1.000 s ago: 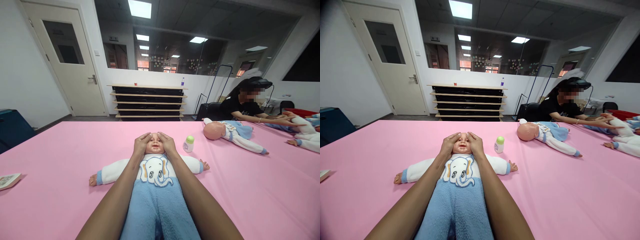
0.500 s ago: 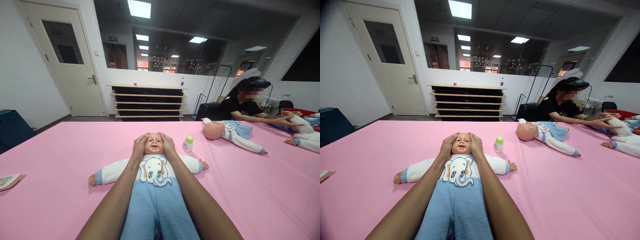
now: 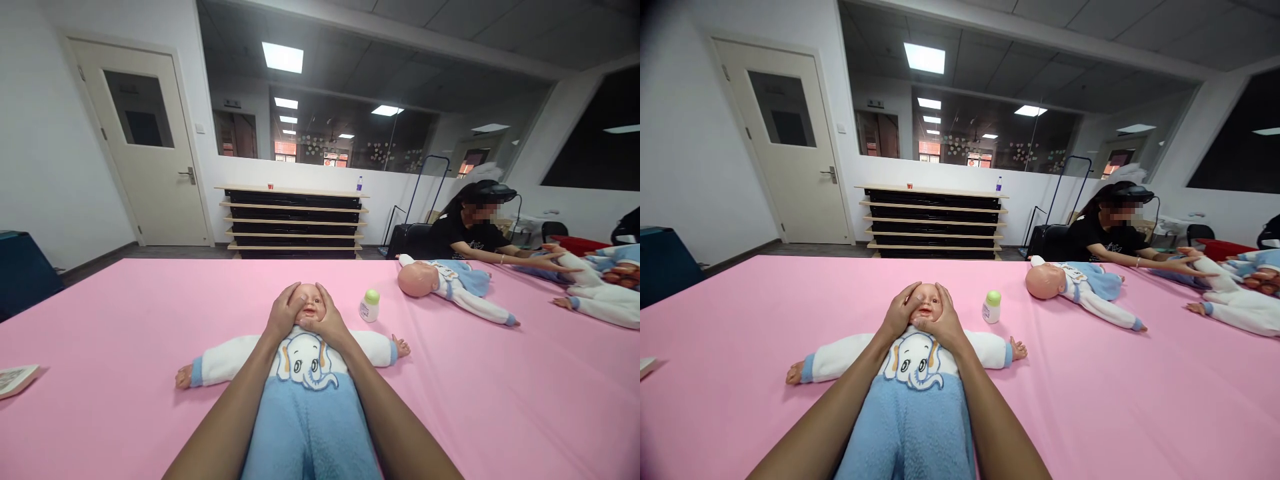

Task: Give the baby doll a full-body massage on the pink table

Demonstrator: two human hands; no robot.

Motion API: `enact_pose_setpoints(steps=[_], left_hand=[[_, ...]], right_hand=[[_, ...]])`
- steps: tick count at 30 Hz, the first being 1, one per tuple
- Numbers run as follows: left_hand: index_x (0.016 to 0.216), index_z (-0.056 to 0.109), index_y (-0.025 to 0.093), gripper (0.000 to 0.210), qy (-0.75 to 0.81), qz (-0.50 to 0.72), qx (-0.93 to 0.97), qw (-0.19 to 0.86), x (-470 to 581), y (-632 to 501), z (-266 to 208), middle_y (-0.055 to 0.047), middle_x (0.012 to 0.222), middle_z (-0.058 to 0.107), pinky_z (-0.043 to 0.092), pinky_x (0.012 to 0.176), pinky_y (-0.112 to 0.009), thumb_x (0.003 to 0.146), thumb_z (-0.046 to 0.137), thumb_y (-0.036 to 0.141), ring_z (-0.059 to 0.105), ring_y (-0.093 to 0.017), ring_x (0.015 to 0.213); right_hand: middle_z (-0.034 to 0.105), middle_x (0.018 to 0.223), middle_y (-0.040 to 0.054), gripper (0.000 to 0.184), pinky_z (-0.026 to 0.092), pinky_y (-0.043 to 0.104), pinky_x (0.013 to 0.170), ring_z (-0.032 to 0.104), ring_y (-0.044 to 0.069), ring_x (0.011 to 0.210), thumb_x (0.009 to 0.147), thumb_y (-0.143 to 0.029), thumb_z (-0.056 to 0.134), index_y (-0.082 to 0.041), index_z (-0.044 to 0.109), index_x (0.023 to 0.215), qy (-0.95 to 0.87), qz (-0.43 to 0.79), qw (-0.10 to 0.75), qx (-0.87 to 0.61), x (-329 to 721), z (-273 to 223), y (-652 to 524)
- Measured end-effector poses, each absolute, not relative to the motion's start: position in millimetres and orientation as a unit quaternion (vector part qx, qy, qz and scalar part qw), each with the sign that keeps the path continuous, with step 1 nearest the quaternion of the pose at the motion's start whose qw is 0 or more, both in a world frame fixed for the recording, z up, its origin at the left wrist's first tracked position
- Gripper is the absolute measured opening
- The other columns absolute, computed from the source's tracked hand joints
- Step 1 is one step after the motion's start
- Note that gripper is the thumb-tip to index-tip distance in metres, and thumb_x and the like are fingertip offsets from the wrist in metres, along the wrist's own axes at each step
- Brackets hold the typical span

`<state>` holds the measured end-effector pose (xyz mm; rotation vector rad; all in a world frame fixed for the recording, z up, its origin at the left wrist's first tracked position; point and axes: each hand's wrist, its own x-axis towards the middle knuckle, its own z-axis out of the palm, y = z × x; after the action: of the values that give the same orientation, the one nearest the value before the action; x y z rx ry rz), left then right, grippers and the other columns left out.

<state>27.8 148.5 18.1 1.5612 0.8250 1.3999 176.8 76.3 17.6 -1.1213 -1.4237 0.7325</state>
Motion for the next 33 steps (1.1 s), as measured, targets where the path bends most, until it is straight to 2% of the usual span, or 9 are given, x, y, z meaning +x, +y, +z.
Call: enact_pose_setpoints(steps=[3,5,10,15,19,23,28,33], left_hand=[[0.12,0.066,0.023,0.046,0.334,0.551,0.683,0.345,26.6,139.1,22.6,-0.01,0.133,0.058,0.027,0.115,-0.042,0.079,0.066,0.044,0.047,-0.028,0.129],[0.122,0.065,0.025,0.044,0.335,0.54,0.7,0.326,25.7,132.7,24.6,-0.009,0.135,0.057,0.026,0.116,-0.041,0.083,0.061,0.046,0.046,-0.026,0.131],[0.133,0.055,0.026,0.059,0.335,0.485,0.708,0.388,15.3,127.2,24.2,-0.007,0.148,0.044,0.02,0.119,-0.04,0.08,0.063,0.051,0.033,-0.025,0.141],[0.144,0.042,0.024,0.084,0.307,0.44,0.707,0.461,2.2,129.5,21.6,-0.007,0.156,0.03,0.016,0.12,-0.041,0.07,0.075,0.044,0.019,-0.029,0.146],[0.148,0.033,0.027,0.088,0.271,0.423,0.667,0.55,-2.0,129.9,20.1,-0.005,0.156,0.031,0.022,0.118,-0.043,0.071,0.076,0.036,0.025,-0.031,0.144],[0.148,0.031,0.029,0.095,0.237,0.417,0.632,0.609,-4.7,132.0,19.7,-0.006,0.154,0.033,0.029,0.115,-0.044,0.066,0.08,0.027,0.031,-0.033,0.141],[0.147,0.033,0.029,0.097,0.227,0.423,0.606,0.634,-8.1,134.7,19.1,-0.008,0.153,0.035,0.033,0.113,-0.044,0.063,0.082,0.023,0.035,-0.033,0.139],[0.146,0.035,0.027,0.099,0.229,0.438,0.6,0.629,-9.7,134.0,17.2,-0.009,0.151,0.038,0.034,0.113,-0.044,0.061,0.084,0.022,0.036,-0.033,0.138]], right_hand=[[0.032,0.153,0.0077,0.107,0.027,0.041,0.116,0.031,0.027,0.141,0.056,-0.041,0.085,-0.028,0.031,0.148,-0.598,0.326,0.568,-0.462,178.2,14.9,77.8],[0.032,0.153,0.0081,0.106,0.027,0.041,0.116,0.03,0.027,0.141,0.055,-0.04,0.086,-0.027,0.033,0.147,-0.6,0.325,0.575,-0.451,178.9,14.0,78.7],[0.031,0.153,0.0074,0.106,0.025,0.039,0.117,0.029,0.026,0.142,0.054,-0.038,0.086,-0.027,0.035,0.146,-0.605,0.318,0.585,-0.437,179.0,12.4,80.2],[0.025,0.156,0.0068,0.108,0.022,0.04,0.119,0.024,0.027,0.144,0.055,-0.039,0.086,-0.028,0.032,0.147,-0.619,0.319,0.565,-0.443,180.3,15.3,78.4],[0.023,0.157,0.0059,0.111,0.021,0.043,0.118,0.024,0.027,0.144,0.057,-0.043,0.086,-0.03,0.025,0.149,-0.623,0.354,0.539,-0.443,183.2,20.0,75.8],[0.022,0.157,0.0047,0.108,0.02,0.045,0.119,0.022,0.027,0.145,0.061,-0.046,0.083,-0.031,0.023,0.15,-0.628,0.369,0.523,-0.442,184.4,24.3,74.8],[0.016,0.16,0.0024,0.104,0.014,0.045,0.12,0.013,0.025,0.148,0.067,-0.049,0.079,-0.033,0.02,0.151,-0.64,0.35,0.502,-0.465,181.8,25.8,75.4],[0.017,0.159,0.0023,0.104,0.013,0.046,0.121,0.013,0.025,0.148,0.066,-0.049,0.079,-0.033,0.021,0.151,-0.639,0.34,0.512,-0.463,179.0,21.6,78.4]])
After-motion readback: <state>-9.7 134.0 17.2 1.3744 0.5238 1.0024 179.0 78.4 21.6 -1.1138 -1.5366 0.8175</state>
